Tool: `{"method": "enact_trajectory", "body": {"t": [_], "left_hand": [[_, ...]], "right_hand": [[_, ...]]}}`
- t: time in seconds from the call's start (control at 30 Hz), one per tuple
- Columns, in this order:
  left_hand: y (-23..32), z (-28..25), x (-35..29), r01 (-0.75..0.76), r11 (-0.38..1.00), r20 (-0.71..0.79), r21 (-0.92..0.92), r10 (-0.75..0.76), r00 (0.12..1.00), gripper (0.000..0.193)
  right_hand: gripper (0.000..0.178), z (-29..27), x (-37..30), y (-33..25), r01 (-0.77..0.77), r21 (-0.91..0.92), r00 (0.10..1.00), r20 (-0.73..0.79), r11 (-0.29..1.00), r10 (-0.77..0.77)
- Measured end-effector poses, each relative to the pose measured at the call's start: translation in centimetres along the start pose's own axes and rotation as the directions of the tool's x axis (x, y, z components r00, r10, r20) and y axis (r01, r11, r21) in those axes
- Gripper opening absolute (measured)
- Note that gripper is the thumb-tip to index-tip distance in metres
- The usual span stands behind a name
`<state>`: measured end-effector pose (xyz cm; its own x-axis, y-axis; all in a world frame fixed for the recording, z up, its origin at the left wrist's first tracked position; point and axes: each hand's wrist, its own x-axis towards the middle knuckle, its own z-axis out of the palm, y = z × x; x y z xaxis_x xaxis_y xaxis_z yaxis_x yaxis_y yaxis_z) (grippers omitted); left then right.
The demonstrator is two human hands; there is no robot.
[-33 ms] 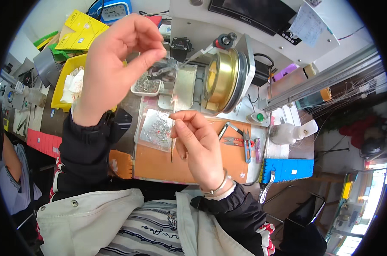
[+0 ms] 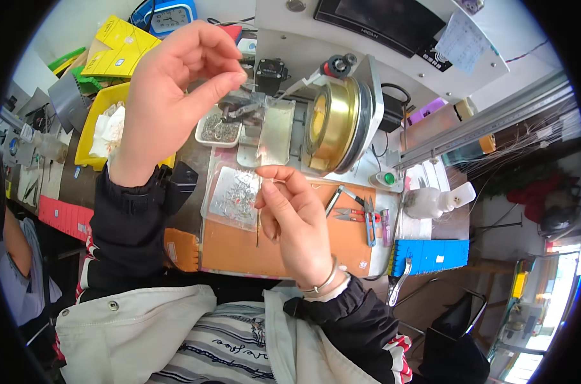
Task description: Assemble small metal components using a rotating machine and hand tools like tweezers and glue.
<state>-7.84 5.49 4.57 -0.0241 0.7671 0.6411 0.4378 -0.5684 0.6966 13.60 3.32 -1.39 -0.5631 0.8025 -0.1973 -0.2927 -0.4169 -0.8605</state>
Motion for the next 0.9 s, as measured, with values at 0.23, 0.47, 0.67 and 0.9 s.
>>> {"method": "enact_trajectory", "body": {"t": [0.23,0.47,0.67,0.9], "left_hand": [[-2.4,-1.2,0.5,0.160,0.979,0.025,-0.125,-0.158,0.987,0.017],[-3.4,-1.3,0.4,0.204,0.972,0.127,-0.113,-0.189,0.974,0.012],[-3.3,-1.0,0.1,0.179,0.976,0.108,-0.123,-0.166,0.980,0.015],[-3.8,-0.3,0.4,0.159,0.978,0.157,-0.133,-0.138,0.978,0.014]], "right_hand": [[0.048,4.0,5.6,0.9,0.158,0.255,0.933,-0.356,0.954,-0.059],[0.020,3.9,8.6,0.7,0.189,0.342,0.923,-0.383,0.921,-0.047],[0.011,5.1,6.9,2.3,0.405,0.083,0.831,-0.448,0.911,-0.329],[0.010,4.6,8.3,0.5,0.558,-0.332,0.710,-0.283,0.760,-0.645]]}}
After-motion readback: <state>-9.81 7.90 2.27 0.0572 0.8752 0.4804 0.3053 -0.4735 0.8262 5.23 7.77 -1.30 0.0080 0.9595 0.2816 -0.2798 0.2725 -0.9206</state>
